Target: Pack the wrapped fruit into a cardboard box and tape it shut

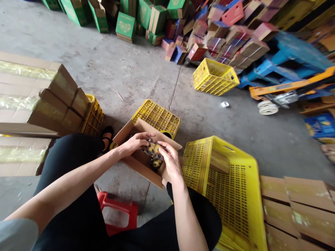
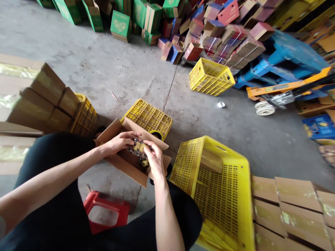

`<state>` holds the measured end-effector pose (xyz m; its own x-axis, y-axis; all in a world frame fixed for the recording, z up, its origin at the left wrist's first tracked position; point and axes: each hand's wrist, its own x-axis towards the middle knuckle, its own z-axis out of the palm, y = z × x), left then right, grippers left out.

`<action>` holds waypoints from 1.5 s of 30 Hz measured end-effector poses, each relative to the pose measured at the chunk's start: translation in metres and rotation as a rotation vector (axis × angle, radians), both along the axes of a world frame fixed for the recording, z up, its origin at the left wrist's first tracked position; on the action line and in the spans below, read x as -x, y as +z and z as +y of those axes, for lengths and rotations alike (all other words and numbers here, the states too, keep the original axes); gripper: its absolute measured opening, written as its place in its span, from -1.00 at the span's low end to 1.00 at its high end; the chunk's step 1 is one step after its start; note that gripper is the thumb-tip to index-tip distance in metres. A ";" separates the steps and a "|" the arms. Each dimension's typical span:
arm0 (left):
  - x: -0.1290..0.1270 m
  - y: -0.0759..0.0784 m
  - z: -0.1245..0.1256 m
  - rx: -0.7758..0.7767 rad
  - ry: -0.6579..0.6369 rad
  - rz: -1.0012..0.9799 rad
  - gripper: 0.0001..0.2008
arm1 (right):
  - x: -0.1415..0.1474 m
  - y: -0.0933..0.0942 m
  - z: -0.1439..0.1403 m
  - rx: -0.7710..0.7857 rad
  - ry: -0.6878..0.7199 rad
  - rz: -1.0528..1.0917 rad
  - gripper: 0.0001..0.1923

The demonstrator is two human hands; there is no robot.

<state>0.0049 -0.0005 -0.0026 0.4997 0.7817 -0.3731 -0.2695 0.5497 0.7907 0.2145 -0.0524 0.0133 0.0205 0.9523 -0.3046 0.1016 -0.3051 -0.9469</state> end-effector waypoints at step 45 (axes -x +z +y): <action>0.035 -0.020 0.018 -0.577 -0.203 0.790 -0.81 | -0.008 -0.016 -0.005 -0.035 0.042 -0.058 -0.65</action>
